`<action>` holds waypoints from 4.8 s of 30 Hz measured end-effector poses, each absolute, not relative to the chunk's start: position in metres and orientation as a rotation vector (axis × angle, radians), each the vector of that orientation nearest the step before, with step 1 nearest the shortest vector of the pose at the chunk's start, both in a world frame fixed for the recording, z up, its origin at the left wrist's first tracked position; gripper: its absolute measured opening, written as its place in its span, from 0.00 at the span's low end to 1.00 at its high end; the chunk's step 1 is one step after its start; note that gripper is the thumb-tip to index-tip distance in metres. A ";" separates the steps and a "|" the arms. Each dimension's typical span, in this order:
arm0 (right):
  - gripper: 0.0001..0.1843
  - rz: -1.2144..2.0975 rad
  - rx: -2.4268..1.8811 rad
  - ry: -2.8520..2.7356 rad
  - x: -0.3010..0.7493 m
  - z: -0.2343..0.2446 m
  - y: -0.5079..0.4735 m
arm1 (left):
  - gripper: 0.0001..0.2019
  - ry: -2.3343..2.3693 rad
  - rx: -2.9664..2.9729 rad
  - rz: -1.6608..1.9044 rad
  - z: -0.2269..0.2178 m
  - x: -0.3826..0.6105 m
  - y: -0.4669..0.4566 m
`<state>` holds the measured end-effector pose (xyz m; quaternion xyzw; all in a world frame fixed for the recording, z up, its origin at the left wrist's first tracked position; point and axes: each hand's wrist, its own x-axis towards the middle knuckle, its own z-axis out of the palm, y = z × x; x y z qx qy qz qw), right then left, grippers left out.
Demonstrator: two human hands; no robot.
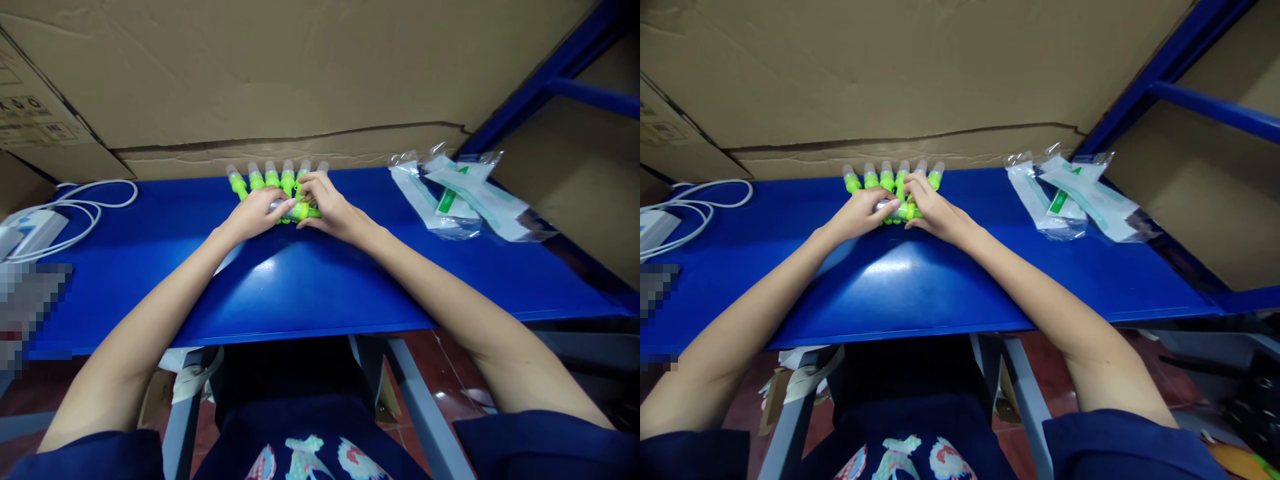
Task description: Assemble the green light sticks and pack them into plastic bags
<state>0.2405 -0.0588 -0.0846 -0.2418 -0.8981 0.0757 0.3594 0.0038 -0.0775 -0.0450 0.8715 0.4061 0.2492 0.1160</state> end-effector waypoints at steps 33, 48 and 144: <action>0.21 -0.137 -0.975 -2.358 0.260 -0.063 -0.068 | 0.29 1.315 2.187 1.084 -0.036 -0.018 -0.069; 0.28 -0.224 -0.908 -2.267 0.264 -0.060 -0.073 | 0.28 1.261 2.224 1.091 -0.034 -0.021 -0.069; 0.30 -0.256 -1.044 -2.212 0.226 -0.055 -0.096 | 0.16 1.498 2.876 0.369 -0.020 -0.022 -0.077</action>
